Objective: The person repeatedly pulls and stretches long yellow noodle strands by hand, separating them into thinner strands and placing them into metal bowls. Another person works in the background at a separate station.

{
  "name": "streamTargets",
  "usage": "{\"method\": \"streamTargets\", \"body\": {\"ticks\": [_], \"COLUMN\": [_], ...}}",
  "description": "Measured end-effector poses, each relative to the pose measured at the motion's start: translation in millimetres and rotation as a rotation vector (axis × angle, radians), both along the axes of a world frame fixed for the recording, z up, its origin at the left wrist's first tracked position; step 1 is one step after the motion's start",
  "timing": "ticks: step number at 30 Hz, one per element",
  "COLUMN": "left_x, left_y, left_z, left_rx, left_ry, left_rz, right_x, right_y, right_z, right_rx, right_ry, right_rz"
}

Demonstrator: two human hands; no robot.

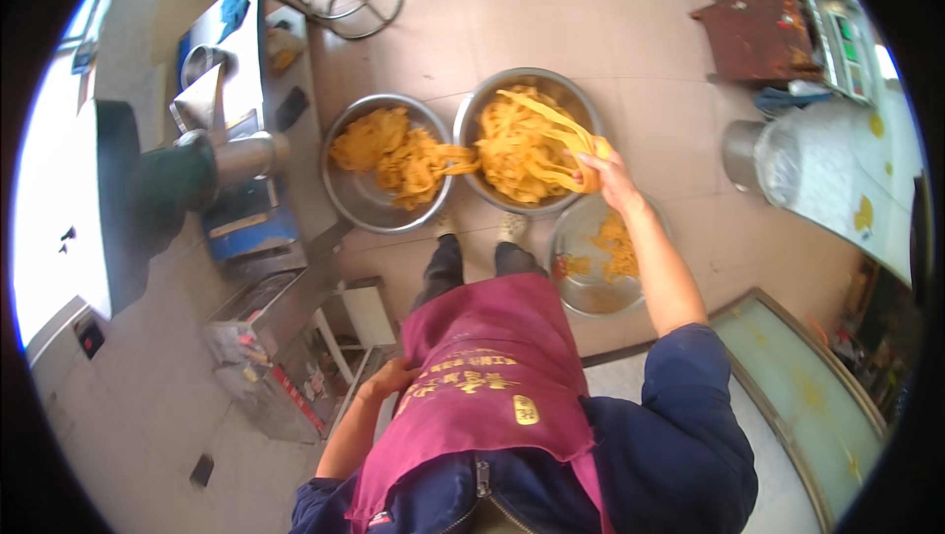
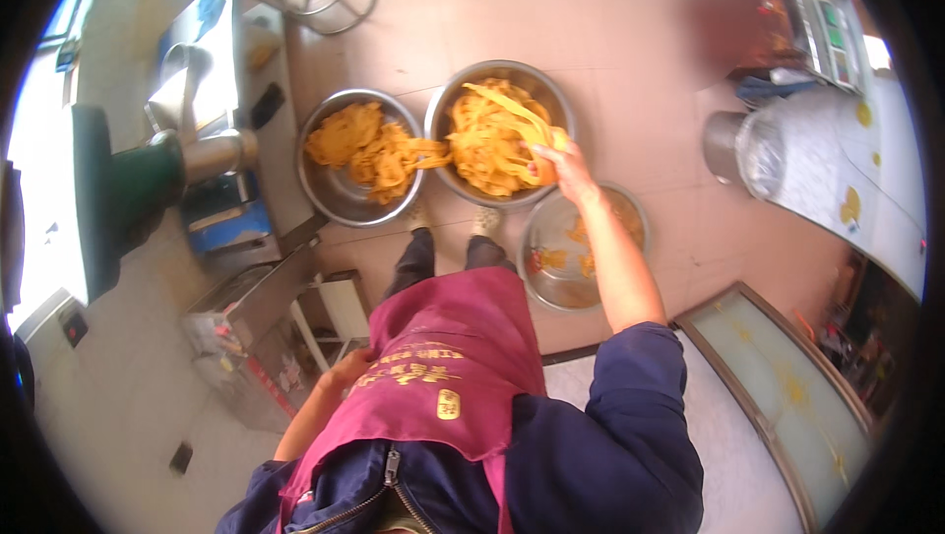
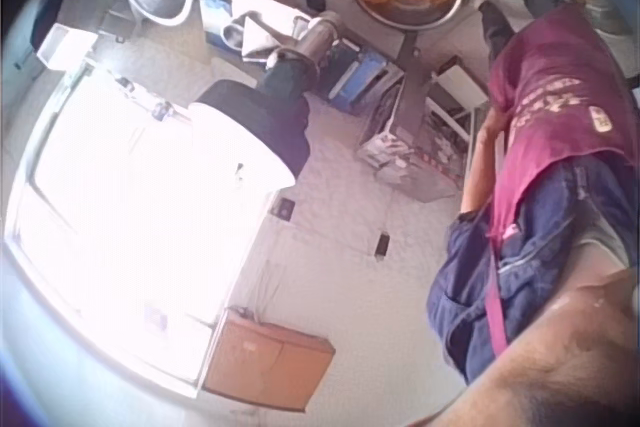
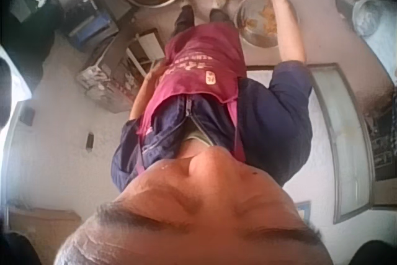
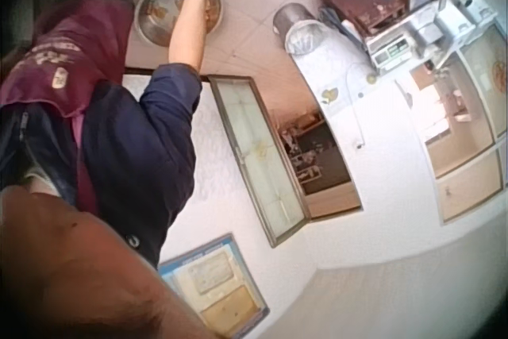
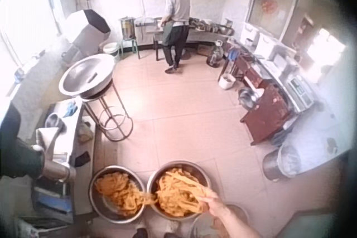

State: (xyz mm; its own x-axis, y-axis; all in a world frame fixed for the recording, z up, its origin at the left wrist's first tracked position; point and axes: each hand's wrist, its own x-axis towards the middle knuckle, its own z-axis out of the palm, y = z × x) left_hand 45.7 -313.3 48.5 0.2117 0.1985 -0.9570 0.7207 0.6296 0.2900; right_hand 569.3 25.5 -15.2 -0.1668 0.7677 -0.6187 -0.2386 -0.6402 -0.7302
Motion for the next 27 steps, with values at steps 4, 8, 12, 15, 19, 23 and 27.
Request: {"method": "streamTargets", "body": {"ticks": [4, 8, 12, 15, 19, 23, 27], "left_x": [12.8, 21.0, 9.9, 4.1, 25.4, 18.8, 4.0], "left_y": [5.1, 6.7, -13.8, -20.7, 39.7, 140.6, 199.8], "left_z": [16.3, 21.6, 26.6, 6.1, -61.8, -212.7, -436.9], "left_rx": [0.009, -0.026, -0.01, -0.089, -0.595, -0.486, 0.176], "left_ry": [0.014, -0.005, -0.24, -0.375, -0.51, -0.495, 0.17], "left_rz": [0.027, -0.07, -0.058, -0.174, -0.35, 0.062, 0.202], "right_x": [7.2, -19.7, -64.0, -79.5, -93.3, -97.8, -128.4], "right_y": [-37.6, -107.5, -188.5, -257.7, -254.1, -260.4, -266.4], "right_z": [-98.4, -136.0, -101.1, -98.3, -60.8, -110.0, -193.2], "right_rx": [-0.03, -0.374, -0.37, -0.1, -0.197, -0.264, 0.086], "right_ry": [-0.959, -0.673, -0.577, -0.651, -0.76, -0.671, -0.911], "right_rz": [0.49, 0.686, 1.043, 1.357, 1.352, 0.885, 0.606]}}
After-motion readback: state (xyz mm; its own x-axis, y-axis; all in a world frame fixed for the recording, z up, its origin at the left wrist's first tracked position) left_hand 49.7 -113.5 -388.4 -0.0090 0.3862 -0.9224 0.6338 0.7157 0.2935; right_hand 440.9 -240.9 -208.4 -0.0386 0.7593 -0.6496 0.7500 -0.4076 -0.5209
